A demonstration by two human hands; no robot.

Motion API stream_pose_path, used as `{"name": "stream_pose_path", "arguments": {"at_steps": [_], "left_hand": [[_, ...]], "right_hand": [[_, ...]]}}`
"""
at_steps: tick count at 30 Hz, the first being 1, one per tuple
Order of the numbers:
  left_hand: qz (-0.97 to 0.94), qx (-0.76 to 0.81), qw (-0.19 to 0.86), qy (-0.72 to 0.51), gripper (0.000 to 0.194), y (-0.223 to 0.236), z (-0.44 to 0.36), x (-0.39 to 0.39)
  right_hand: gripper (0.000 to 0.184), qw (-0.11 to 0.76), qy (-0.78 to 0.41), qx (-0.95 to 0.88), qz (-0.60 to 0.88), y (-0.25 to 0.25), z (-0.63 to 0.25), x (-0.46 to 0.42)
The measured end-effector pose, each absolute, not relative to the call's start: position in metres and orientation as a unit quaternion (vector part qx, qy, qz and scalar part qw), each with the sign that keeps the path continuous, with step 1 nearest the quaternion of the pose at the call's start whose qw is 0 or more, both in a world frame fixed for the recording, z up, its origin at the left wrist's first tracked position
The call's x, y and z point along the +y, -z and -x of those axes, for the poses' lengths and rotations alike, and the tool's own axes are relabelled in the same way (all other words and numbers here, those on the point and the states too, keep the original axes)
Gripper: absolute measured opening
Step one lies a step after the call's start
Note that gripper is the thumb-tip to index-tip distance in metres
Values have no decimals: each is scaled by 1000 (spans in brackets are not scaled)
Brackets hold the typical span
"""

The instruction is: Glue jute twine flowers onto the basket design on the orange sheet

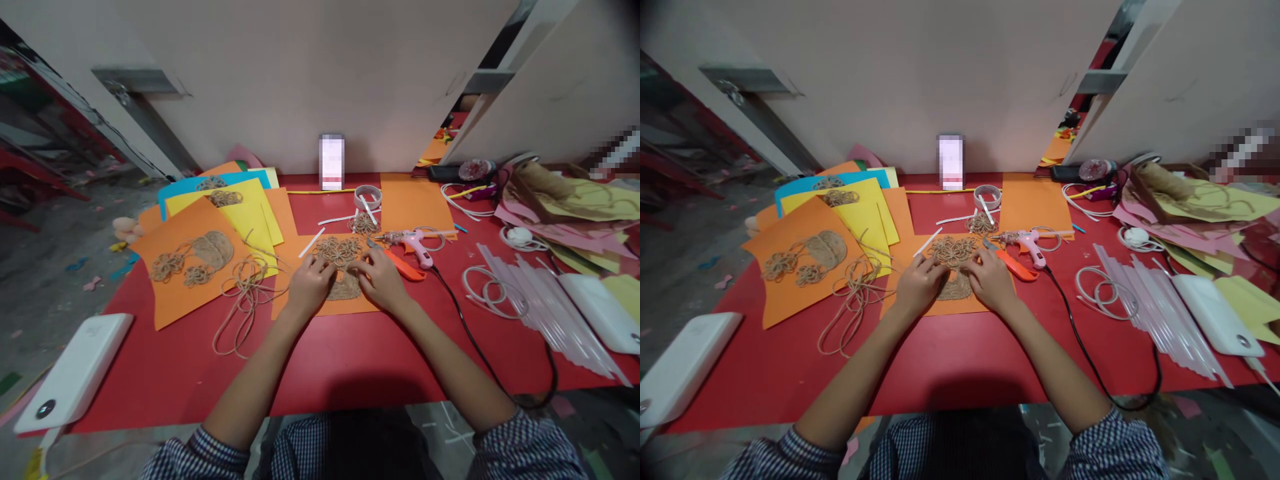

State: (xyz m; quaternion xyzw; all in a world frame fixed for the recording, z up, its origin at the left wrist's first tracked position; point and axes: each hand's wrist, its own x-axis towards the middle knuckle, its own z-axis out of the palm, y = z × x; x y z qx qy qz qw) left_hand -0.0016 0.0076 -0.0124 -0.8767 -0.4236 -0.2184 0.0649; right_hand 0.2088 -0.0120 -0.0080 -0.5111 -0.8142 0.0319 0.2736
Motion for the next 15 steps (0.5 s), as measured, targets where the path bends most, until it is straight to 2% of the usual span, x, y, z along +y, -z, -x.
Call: {"name": "stream_pose_path", "arguments": {"at_steps": [9,15], "left_hand": [[872,-431,74,219,17,15,0,8],[874,-431,59,216,17,15,-1,10]], "right_hand": [[29,264,-40,-822,503,10,-207,-14],[22,252,-1,-833,493,13,-207,-12]]}}
